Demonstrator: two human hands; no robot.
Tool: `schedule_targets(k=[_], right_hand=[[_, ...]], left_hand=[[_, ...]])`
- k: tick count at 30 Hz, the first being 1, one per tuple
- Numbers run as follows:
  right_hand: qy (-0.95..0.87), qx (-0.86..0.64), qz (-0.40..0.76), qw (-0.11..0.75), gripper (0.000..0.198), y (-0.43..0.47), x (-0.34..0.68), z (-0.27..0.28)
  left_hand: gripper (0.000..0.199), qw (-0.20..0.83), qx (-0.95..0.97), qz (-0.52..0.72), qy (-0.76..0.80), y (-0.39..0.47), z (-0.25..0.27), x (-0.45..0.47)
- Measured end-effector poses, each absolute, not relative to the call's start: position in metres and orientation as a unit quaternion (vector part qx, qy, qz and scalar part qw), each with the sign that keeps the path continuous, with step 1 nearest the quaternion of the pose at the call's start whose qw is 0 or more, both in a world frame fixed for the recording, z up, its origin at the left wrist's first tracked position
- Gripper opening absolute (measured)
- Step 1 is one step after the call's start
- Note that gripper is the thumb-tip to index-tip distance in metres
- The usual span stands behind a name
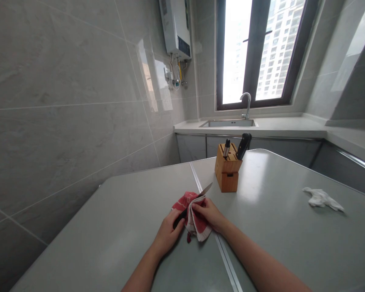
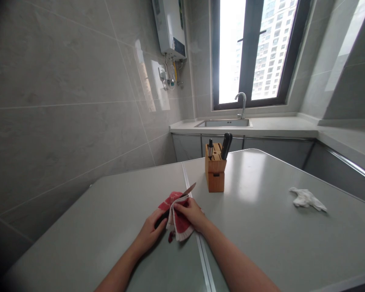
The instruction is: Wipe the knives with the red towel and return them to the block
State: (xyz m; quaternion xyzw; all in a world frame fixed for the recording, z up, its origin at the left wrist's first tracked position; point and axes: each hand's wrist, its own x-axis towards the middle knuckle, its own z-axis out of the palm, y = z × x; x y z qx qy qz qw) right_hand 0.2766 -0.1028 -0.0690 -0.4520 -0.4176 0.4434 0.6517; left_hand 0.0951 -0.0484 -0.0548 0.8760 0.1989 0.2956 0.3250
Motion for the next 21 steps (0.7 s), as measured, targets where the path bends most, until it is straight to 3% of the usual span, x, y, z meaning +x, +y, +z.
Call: schedule_targets(k=[21], right_hand=[[-0.389,-0.456,0.443,0.667,0.042,-0.107,0.273,-0.060]], left_hand=[[0.031,0.319,0.868,0.308,0.223,-0.045,-0.062,0.094]])
